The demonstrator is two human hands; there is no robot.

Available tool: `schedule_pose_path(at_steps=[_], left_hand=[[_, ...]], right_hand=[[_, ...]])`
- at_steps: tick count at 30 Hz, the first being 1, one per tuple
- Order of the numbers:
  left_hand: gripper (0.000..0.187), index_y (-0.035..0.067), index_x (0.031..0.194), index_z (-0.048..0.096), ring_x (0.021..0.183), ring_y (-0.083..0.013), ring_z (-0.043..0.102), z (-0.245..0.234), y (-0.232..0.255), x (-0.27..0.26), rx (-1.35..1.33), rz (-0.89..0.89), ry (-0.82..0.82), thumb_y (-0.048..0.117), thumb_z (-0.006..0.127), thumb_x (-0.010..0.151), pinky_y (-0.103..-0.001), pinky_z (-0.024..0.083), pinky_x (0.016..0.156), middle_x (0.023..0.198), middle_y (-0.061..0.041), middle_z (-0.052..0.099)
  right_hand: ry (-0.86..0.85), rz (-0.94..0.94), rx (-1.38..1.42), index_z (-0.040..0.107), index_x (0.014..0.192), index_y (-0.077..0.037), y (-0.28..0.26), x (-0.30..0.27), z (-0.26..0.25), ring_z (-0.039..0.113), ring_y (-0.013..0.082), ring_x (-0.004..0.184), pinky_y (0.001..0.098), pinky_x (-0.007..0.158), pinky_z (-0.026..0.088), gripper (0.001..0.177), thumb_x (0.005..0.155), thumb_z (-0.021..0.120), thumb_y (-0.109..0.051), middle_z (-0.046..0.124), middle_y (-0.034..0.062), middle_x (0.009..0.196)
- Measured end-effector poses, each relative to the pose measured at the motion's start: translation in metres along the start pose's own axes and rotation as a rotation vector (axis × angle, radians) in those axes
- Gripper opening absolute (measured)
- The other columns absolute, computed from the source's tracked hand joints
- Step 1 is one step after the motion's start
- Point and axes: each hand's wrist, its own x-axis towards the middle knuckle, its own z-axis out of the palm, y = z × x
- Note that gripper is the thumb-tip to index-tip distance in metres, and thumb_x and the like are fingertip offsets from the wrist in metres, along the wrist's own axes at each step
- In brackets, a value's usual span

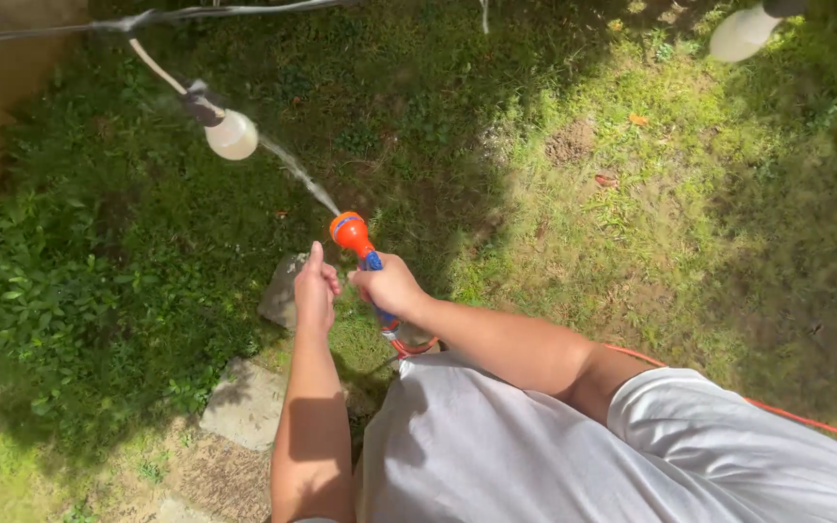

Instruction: Watering garden plants and grass using a garden hose with a spray nozzle attachment.

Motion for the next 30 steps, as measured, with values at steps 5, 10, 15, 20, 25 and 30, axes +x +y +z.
schedule_pose_path(at_steps=[5,10,15,20,25,30], left_hand=[[0.080,0.004,0.139,0.046,0.122,-0.0174,0.053,0.036,-0.079,-0.041,0.002,0.013,-0.514,0.069,0.053,0.094,-0.038,0.039,0.105,0.130,-0.001,0.058],[0.101,-0.001,0.150,0.043,0.115,-0.0237,0.061,0.066,-0.031,-0.062,0.576,0.631,-0.708,0.077,0.060,0.087,-0.038,0.049,0.100,0.126,-0.009,0.061],[0.080,0.001,0.130,0.050,0.076,-0.0158,0.066,0.089,-0.009,-0.056,0.245,0.295,-0.908,0.062,0.076,0.087,-0.029,0.054,0.068,0.094,-0.006,0.065],[0.064,0.003,0.114,0.054,0.062,-0.0175,0.057,0.100,0.010,-0.074,0.264,0.084,-0.913,0.057,0.076,0.089,-0.031,0.045,0.052,0.083,-0.005,0.059],[0.058,0.014,0.105,0.053,0.056,-0.0149,0.048,0.085,0.000,-0.082,0.041,-0.092,-0.790,0.068,0.069,0.090,-0.028,0.037,0.048,0.074,-0.002,0.051],[0.071,0.013,0.086,0.054,0.049,-0.0124,0.039,0.091,0.018,-0.092,-0.241,-0.151,-0.700,0.084,0.051,0.094,-0.028,0.030,0.047,0.066,0.000,0.046]], right_hand=[[0.267,-0.092,0.198,0.059,0.079,-0.007,-0.021,0.002,-0.030,0.061,0.0131,0.057,0.0319,0.056,0.051,0.017,0.088,0.070,-0.018,0.062,0.0012,0.065],[0.409,-0.171,0.357,0.058,0.082,-0.006,-0.029,-0.002,-0.050,0.059,0.0122,0.059,0.0318,0.056,0.049,0.025,0.091,0.072,-0.024,0.059,0.0004,0.067],[0.440,-0.136,0.196,0.060,0.081,-0.007,-0.048,-0.031,-0.054,0.061,0.0145,0.058,0.0339,0.059,0.052,0.028,0.088,0.072,-0.031,0.064,0.0025,0.065],[0.433,-0.151,0.144,0.061,0.078,-0.006,-0.019,-0.014,-0.064,0.067,0.0188,0.064,0.0351,0.064,0.055,0.048,0.087,0.068,-0.052,0.068,0.0057,0.070],[0.196,-0.280,0.378,0.057,0.111,0.003,0.082,0.002,-0.098,0.042,0.0243,0.112,0.0424,0.095,0.035,0.071,0.107,0.042,-0.067,0.047,0.0117,0.115],[0.220,0.021,-0.386,0.054,0.148,-0.023,0.202,-0.044,-0.152,0.024,0.0306,0.154,0.0484,0.123,0.013,0.053,0.101,0.042,-0.046,0.041,0.0060,0.160]])
